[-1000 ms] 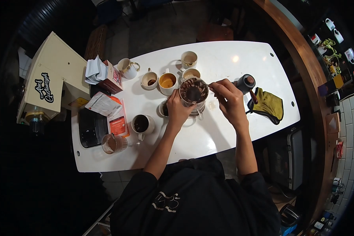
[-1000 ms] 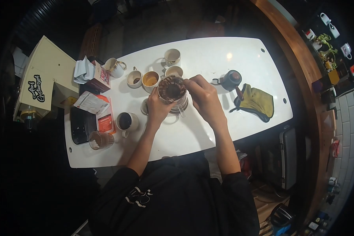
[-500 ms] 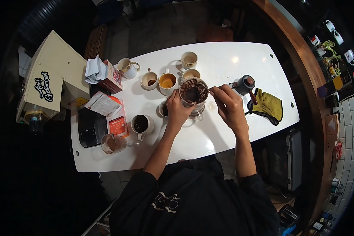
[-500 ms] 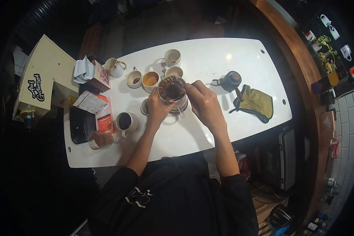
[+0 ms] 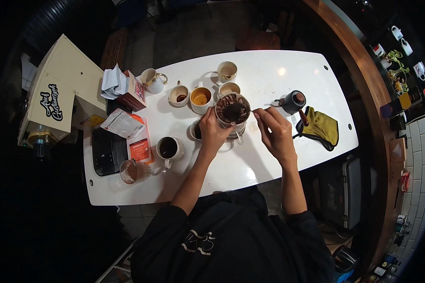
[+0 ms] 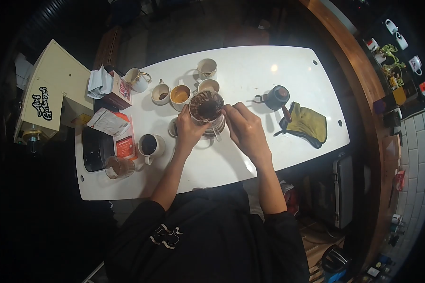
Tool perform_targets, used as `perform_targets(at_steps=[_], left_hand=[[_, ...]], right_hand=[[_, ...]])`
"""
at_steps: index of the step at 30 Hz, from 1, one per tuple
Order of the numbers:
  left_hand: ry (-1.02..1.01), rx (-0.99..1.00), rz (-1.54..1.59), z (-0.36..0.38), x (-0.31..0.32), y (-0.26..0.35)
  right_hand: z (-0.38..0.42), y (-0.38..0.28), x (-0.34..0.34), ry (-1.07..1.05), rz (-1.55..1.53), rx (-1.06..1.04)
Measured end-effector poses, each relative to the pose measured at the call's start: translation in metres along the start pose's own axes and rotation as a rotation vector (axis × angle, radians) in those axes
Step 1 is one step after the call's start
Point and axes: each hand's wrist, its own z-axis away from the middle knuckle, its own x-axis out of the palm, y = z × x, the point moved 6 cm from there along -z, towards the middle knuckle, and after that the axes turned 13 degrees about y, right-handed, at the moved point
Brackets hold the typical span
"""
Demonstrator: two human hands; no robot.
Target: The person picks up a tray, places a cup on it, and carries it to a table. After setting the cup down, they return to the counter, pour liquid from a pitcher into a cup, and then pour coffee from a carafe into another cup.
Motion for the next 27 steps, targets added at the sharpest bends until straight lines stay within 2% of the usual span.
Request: perform_targets(at_steps=[6, 11, 13, 16, 21, 27], left_hand=[[-0.01, -0.004, -0.02, 0.0, -0.001, 0.002], [-0.016, 0.008, -0.022, 0.0, -0.001, 0.002], [-0.009, -0.016, -0.042, -0.001, -0.001, 0.003], [-0.032, -0.03, -0.063, 0.0, 0.0, 0.0], [-0.042, 0.014, -0.058, 0.0, -0.001, 0.0], [-0.036, 0.012, -0.051, 0.001, 0.0, 0.0]], right_hand=[[0.008, 0.005, 0.003, -0.053, 0.03, 0.047], [0.01, -0.001, 0.003, -0.005, -0.033, 0.032], [0.01, 0.003, 0.002, -0.042, -0.083, 0.14], [0.007, -0.007, 0.001, -0.042, -0.163, 0.163], [0.009, -0.027, 0.003, 0.017, -0.166, 0.119], [0.01, -0.02, 0.019, 0.036, -0.127, 0.122]])
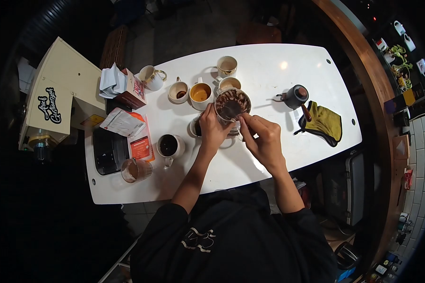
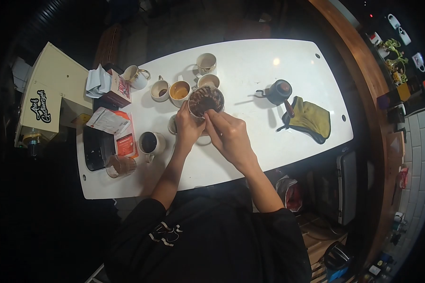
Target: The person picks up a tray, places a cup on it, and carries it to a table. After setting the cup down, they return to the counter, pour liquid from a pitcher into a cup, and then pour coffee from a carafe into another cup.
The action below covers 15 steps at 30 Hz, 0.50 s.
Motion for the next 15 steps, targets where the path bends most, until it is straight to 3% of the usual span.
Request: perform_targets(at_steps=[4, 8, 15], left_hand=[[0.003, -0.009, 0.005, 0.0, -0.001, 0.001], [-0.003, 0.009, 0.03, -0.001, 0.0, 0.001], [0.017, -0.025, -0.008, 0.0, 0.002, -0.001]], right_hand=[[0.002, 0.0, -0.006, 0.072, -0.045, 0.101], [0.003, -0.002, 0.0, 0.044, -0.032, 0.035], [-0.005, 0.006, -0.016, 0.052, -0.003, 0.102]])
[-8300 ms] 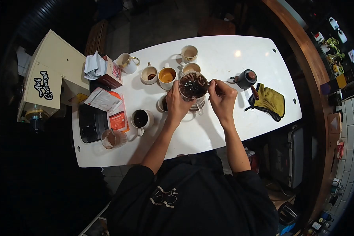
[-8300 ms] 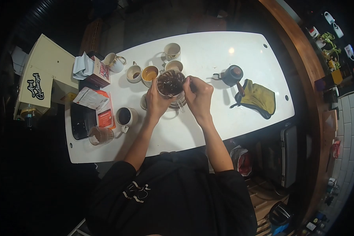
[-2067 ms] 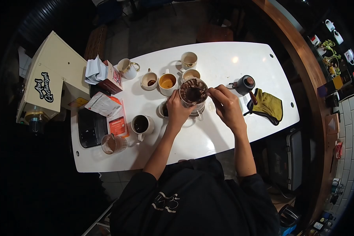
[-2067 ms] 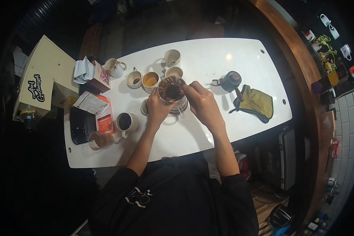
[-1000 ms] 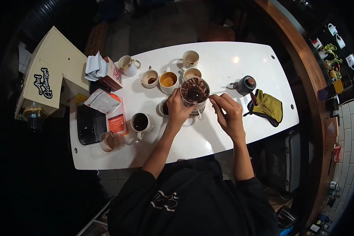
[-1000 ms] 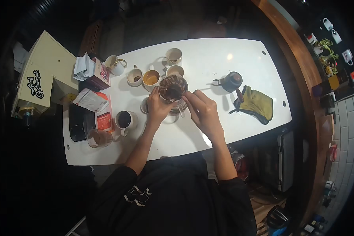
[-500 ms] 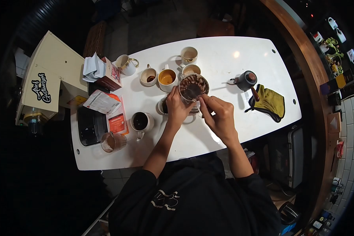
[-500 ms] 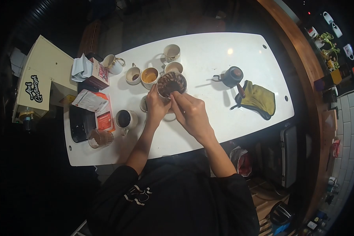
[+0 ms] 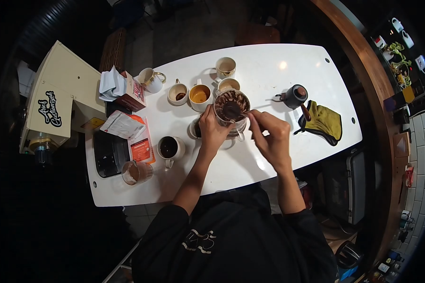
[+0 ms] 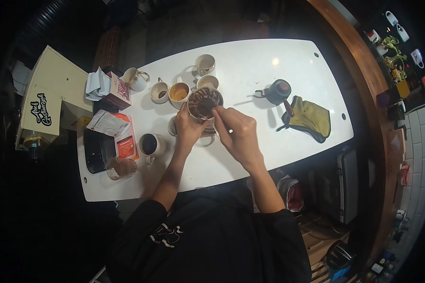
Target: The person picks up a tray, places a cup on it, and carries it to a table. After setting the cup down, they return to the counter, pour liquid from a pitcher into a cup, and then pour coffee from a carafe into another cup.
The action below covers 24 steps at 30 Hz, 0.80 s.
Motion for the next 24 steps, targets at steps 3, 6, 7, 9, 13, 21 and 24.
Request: perform_targets(at_steps=[3, 6, 7, 9, 13, 21, 24], left_hand=[[0.0, -0.01, -0.022, -0.001, 0.0, 0.001], [0.0, -0.016, -0.03, -0.002, -0.001, 0.005], [0.002, -0.021, -0.032, -0.002, -0.001, 0.005], [0.002, -0.022, -0.017, -0.002, 0.0, 0.002], [-0.001, 0.02, 0.055, -0.001, 0.0, 0.0], [0.007, -0.026, 0.022, -0.002, -0.001, 0.003], [0.005, -0.014, 0.016, -0.001, 0.0, 0.001]], right_hand=[[-0.01, -0.008, -0.013, -0.052, 0.029, -0.04], [-0.015, -0.01, -0.019, -0.105, 0.061, -0.055], [-0.016, -0.007, -0.017, -0.13, 0.049, -0.067], [-0.017, -0.005, -0.013, -0.175, 0.049, -0.065], [-0.014, 0.009, -0.001, -0.224, 0.073, -0.025], [-0.024, -0.001, -0.022, -0.161, 0.046, 0.014], [-0.027, -0.001, -0.021, -0.201, 0.104, -0.023]])
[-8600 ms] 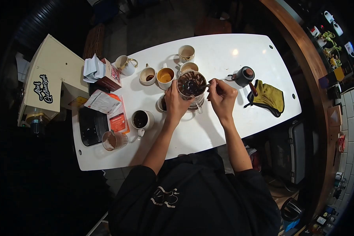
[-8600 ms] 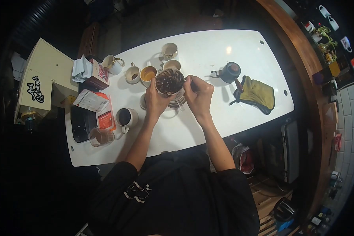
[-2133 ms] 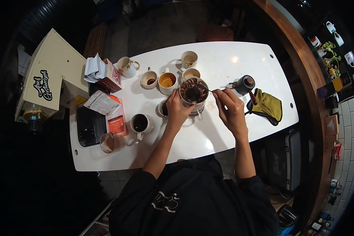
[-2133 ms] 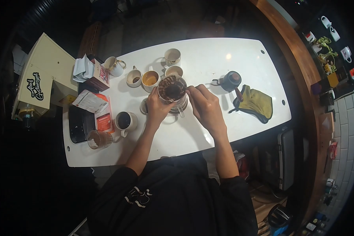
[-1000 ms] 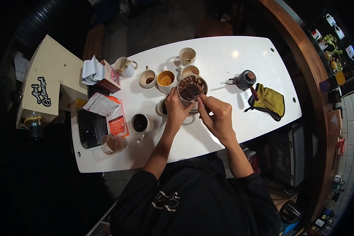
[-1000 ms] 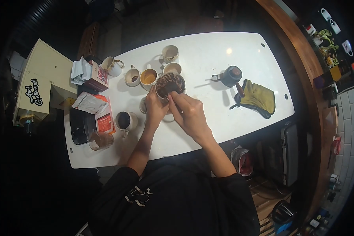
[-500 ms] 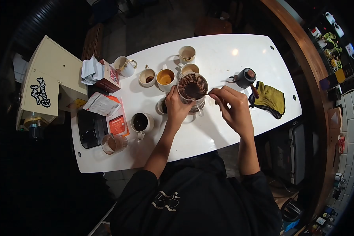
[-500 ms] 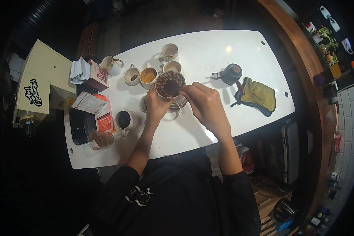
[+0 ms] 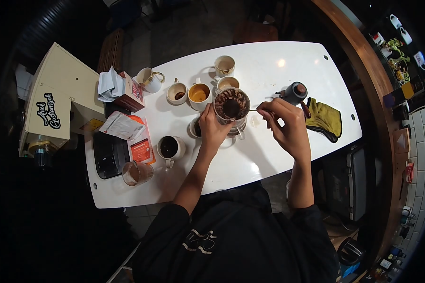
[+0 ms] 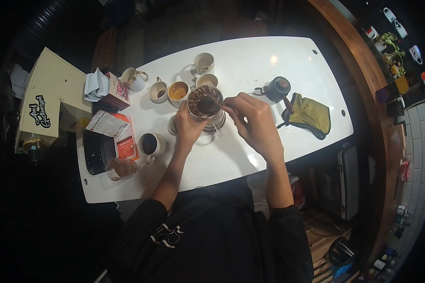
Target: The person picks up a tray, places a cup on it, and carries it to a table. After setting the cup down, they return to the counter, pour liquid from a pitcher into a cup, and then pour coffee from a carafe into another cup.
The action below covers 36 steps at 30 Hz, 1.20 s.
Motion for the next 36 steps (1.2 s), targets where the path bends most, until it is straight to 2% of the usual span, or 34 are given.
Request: perform_targets(at_steps=[6, 8, 12, 16, 22, 29, 31, 36], left_hand=[[0.002, 0.02, 0.028, -0.001, 0.0, 0.001], [0.007, 0.003, 0.019, -0.001, 0.0, 0.002], [-0.004, 0.037, 0.04, -0.001, -0.001, 0.001], [0.002, 0.105, 0.057, 0.0, -0.001, -0.001], [-0.009, 0.063, 0.06, -0.001, -0.002, 0.003], [-0.015, 0.064, 0.012, 0.0, -0.002, 0.003], [-0.01, 0.005, -0.019, -0.001, -0.001, 0.004], [-0.004, 0.009, -0.052, -0.001, -0.001, 0.003]], right_hand=[[0.002, 0.019, 0.024, 0.007, -0.049, -0.048], [0.003, 0.028, 0.029, -0.001, -0.118, 0.094], [-0.003, 0.024, 0.019, 0.005, -0.113, 0.104], [-0.012, 0.005, 0.0, -0.008, -0.067, 0.03], [-0.02, -0.002, -0.006, -0.053, 0.004, -0.125], [-0.022, 0.011, 0.0, -0.051, 0.034, -0.127], [-0.02, 0.023, 0.006, -0.093, 0.003, -0.012], [-0.017, 0.03, 0.015, -0.1, -0.041, 0.053]])
